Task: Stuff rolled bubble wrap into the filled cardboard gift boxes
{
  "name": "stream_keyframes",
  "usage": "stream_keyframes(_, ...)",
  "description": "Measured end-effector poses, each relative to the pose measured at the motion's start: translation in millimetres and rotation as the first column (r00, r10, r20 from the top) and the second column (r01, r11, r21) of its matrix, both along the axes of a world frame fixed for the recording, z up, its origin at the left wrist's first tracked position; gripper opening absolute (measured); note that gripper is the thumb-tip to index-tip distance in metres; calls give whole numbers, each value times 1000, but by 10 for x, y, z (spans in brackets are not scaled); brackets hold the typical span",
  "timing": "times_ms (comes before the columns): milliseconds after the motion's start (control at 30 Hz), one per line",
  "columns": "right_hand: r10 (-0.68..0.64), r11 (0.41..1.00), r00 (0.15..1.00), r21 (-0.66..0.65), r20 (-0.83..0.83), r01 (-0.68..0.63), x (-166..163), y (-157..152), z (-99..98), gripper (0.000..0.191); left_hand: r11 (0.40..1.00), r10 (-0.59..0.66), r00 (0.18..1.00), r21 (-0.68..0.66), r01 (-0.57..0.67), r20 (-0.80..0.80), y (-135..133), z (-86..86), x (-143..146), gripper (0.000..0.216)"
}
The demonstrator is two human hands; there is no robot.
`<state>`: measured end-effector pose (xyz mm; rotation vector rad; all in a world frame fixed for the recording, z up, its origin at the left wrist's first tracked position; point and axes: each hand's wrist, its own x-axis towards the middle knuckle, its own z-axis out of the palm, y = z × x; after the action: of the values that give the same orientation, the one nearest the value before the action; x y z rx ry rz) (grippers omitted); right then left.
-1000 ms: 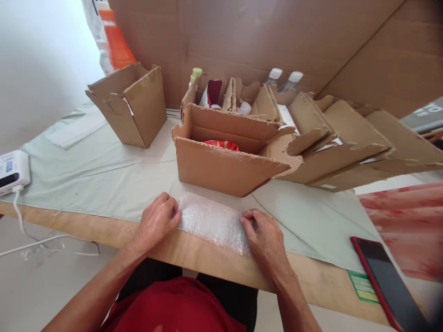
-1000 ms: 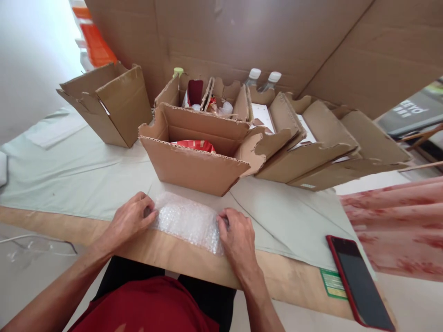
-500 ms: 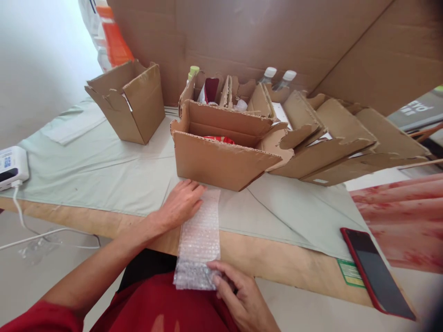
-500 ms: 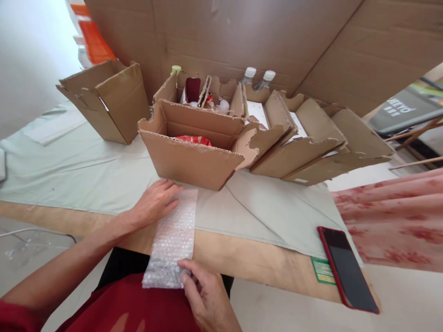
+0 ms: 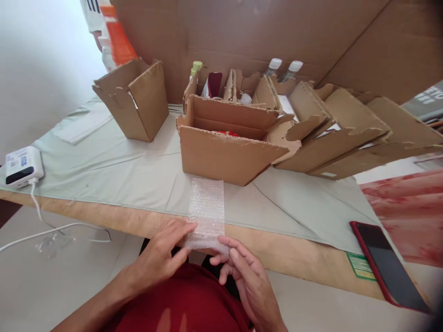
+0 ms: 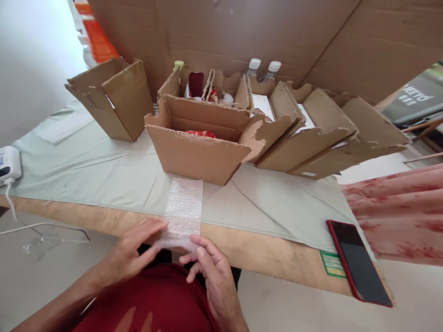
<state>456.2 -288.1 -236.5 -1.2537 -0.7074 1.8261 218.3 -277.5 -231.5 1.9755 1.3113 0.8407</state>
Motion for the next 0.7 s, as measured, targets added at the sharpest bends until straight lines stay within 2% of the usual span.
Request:
stream_keyframes(100,-62,992,994,111,92,52,26,-22,-39,55,982,189,982,-10,-189,1,166,-123,154,33)
stream_keyframes(167,-126,946,950,323,287,28,80,-39,-82,44,974,224,975,-35,-224,-13,264,-146,186,34)
stream_keyframes(200,-177,886,897,463,404,-34,103,-32,-102,39,973,225,974,-36,-226,-19,298,-149,189,36)
stream_keyframes(267,-309,686,734,677,604,-268,117,22,-126,38,974,224,973,-16,-225,-48,339,-157,191,37)
stream_keyframes(333,-423,491,550,692,720,-529,80,124,-131,38,973,229,968,29,-228,-103,361,-174,201,37)
stream_keyframes(367,-460,435,465,648,757,-625,49,182,-129,36,972,233,963,58,-227,-135,370,-186,208,37)
stream_keyframes(400,-488,407,391,600,780,-689,16,237,-127,34,971,234,959,87,-222,-162,376,-197,215,36)
stream_keyframes(467,-524,391,295,534,799,-750,-39,321,-126,28,970,226,956,136,-202,-188,380,-210,219,34)
stream_keyframes(567,-526,379,289,524,800,-763,-59,376,-124,22,962,210,970,204,-182,-126,339,-181,183,32)
stream_keyframes(633,-489,359,351,551,798,-754,-42,392,-111,21,955,170,982,259,-144,-80,282,-139,143,36)
stream_keyframes(700,-428,348,433,587,794,-731,-22,419,-86,22,953,84,992,297,-54,-91,233,-100,114,42)
